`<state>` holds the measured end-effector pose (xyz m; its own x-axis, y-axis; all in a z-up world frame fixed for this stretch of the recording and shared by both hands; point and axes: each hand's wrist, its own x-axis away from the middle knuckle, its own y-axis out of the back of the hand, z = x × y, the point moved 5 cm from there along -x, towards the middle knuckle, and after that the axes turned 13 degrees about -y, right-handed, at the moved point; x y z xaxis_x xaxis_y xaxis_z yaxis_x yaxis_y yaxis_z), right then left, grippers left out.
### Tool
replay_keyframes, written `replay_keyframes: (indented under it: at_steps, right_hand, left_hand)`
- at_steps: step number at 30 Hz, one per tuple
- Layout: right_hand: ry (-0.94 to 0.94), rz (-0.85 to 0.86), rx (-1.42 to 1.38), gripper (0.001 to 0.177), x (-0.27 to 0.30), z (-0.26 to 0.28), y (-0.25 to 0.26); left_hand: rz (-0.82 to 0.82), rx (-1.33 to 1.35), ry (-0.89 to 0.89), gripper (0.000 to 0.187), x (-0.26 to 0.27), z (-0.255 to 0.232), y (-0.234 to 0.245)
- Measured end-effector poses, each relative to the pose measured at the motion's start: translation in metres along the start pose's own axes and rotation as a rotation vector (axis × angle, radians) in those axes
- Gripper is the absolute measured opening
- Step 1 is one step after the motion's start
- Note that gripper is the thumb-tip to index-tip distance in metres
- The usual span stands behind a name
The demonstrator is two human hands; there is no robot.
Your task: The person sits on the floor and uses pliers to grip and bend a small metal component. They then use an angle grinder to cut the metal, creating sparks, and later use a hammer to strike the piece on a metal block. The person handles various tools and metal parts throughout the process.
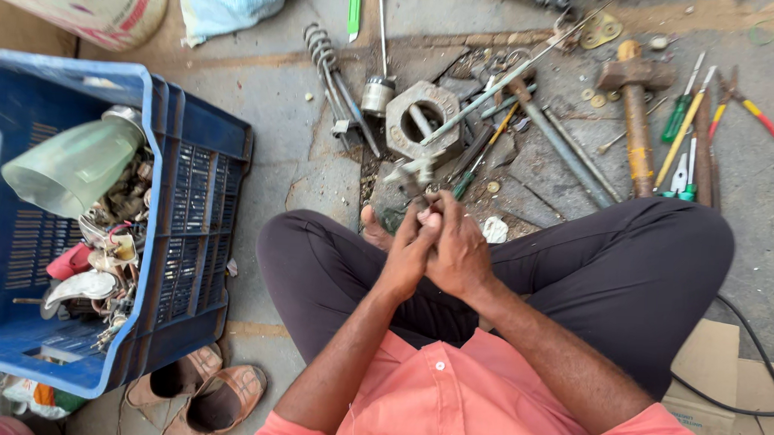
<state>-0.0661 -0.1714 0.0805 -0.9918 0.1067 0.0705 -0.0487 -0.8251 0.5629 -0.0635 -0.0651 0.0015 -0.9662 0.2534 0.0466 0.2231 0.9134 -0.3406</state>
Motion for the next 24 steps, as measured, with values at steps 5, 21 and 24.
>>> replay_keyframes:
  at_steps: [5,21,24]
  right_hand:
    - [0.131,0.163,-0.008,0.076,0.036,0.023,0.035]
    - [-0.238,-0.813,-0.617,0.022,0.245,-0.297,0.323]
    - [-0.417,-0.802,-0.69,0.021,0.266,-0.359,0.314]
  left_hand:
    - [-0.126,0.207,0.088,0.051,0.012,-0.002,0.002]
    - [0.162,0.339,0.011,0.063,0.049,-0.079,-0.095]
    - [0.21,0.324,0.04,0.058,0.062,-0.095,-0.121]
